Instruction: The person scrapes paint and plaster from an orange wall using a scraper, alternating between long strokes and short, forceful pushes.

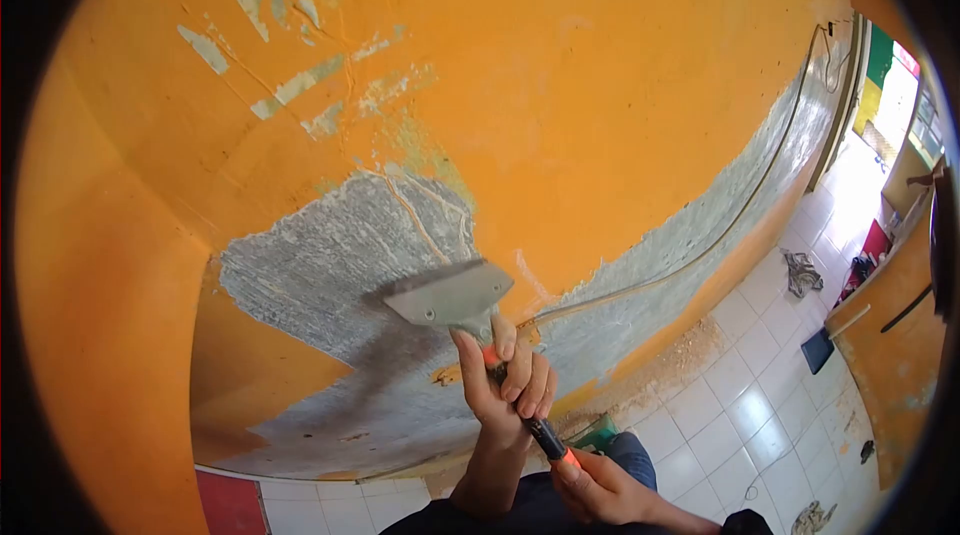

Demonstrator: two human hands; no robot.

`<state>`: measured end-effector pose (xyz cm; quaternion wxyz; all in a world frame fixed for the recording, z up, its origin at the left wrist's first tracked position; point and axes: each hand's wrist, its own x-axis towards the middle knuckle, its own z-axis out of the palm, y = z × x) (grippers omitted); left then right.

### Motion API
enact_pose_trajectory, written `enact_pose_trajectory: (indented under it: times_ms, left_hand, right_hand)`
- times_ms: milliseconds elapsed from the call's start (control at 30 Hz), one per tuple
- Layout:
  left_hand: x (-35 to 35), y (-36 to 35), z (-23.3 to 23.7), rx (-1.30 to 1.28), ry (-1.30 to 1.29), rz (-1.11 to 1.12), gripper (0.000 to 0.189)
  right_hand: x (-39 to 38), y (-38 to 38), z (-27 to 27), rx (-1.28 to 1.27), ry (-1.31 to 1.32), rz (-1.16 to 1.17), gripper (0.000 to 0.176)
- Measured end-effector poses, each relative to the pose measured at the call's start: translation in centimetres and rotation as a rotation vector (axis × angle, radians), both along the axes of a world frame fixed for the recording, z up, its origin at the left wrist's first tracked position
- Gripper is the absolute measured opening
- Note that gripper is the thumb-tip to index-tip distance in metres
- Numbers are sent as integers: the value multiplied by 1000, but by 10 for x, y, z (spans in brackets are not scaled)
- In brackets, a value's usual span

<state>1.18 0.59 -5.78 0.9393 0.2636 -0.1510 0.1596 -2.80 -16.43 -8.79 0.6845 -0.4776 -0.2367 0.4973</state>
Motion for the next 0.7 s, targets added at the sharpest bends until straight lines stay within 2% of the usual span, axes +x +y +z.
enact_pose_trajectory:
  times_ms: [167, 267, 467, 567, 700]
  left_hand:
    - [-4, -4, 6, -51, 7, -7, 50]
    - [-1, -5, 14, -69, 15, 12, 50]
    - [1, -5, 9, -59, -54, -27, 48]
    - [2, -7, 25, -99, -18, -30, 48]
    - [3, -6, 17, -66, -24, -16, 48]
  right_hand:
    - [0, 2, 5, 66, -8, 18, 37]
    - [-3, -2, 15, 33, 6, -84, 34]
    - [2, -2, 21, 78, -130, -119, 38]
    - [1, -3, 27, 0, 30, -42, 38]
    - [2, 2, 25, 80, -157, -161, 38]
